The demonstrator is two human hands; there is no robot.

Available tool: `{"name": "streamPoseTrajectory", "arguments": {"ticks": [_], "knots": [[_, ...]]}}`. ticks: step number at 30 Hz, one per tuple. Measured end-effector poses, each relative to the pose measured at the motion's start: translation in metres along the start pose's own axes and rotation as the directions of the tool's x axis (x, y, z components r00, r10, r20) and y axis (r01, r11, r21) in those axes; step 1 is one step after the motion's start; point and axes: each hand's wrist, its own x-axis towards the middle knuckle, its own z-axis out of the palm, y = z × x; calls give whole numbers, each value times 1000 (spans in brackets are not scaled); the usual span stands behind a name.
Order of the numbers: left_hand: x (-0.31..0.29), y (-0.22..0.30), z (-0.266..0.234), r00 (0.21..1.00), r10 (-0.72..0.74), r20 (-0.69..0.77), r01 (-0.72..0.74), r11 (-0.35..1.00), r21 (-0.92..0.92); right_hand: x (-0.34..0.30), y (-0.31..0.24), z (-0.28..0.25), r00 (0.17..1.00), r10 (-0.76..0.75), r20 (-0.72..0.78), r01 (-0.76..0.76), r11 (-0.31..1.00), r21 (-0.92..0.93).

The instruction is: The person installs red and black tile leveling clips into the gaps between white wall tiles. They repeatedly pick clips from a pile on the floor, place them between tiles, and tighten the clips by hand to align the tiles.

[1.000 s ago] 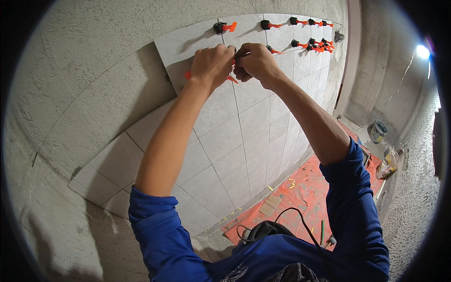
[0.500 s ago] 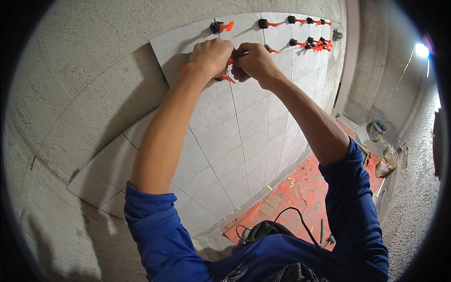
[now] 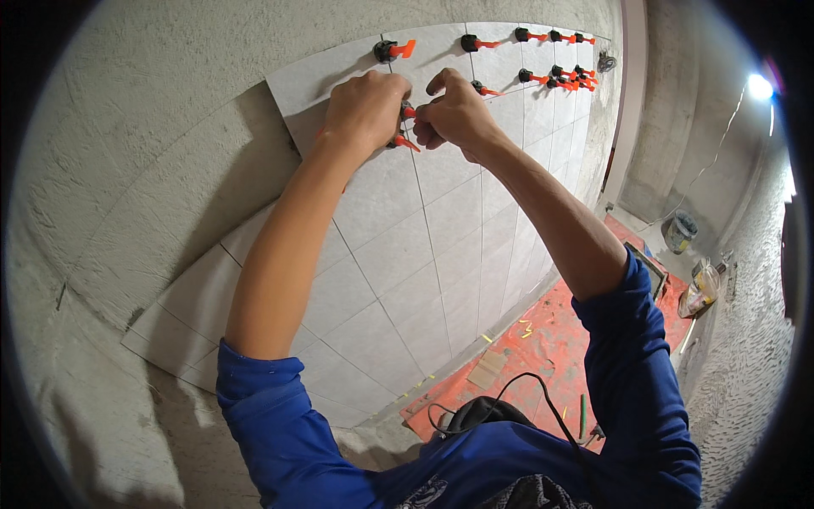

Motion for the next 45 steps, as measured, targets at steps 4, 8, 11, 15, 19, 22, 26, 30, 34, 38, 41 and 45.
{"name": "streamPoseTrajectory", "arguments": {"ticks": [4, 8, 11, 15, 19, 22, 26, 30, 34, 38, 41, 45], "knots": [[-8, -1, 7, 995, -15, -96, 22, 997, 72, 1, 0, 1, 1000, 21, 5, -21, 1000, -2], [-6, -1, 10, 995, -6, -95, 12, 998, 60, 0, -2, 0, 1000, 15, 7, -15, 1000, -13], [-2, -4, 9, 994, 47, -100, -40, 997, 70, -1, -2, 0, 1000, -2, 19, 2, 1000, -2], [5, -5, 12, 991, 100, -88, -87, 985, 147, -1, -2, 0, 1000, -5, 18, 5, 1000, 1], [8, -9, 13, 981, 155, -116, -144, 985, 95, -1, -2, -1, 1000, 11, 11, -11, 1000, 18], [7, -11, 10, 973, 196, -126, -188, 980, 69, 0, -2, -2, 1000, 9, 26, -10, 1000, 29], [7, -10, 7, 981, 182, -71, -176, 982, 73, 0, -2, -2, 999, 16, 29, -17, 999, 33], [10, -10, 7, 977, 212, -18, -208, 970, 125, 0, -1, -2, 999, 6, 34, -7, 1000, 15], [12, -11, 11, 960, 273, -57, -260, 952, 163, -1, 0, -3, 999, 15, 29, -15, 1000, 16], [20, -4, 16, 972, 234, -29, -226, 957, 181, -1, 0, -2, 1000, -1, 23, 1, 1000, 18], [18, -3, 14, 986, 164, -16, -162, 984, 78, 0, -1, 0, 1000, 5, 16, -5, 1000, 19], [0, -10, 7, 999, 40, -26, -43, 991, -126, 0, -1, -1, 1000, 3, 21, -4, 1000, 21]]}}
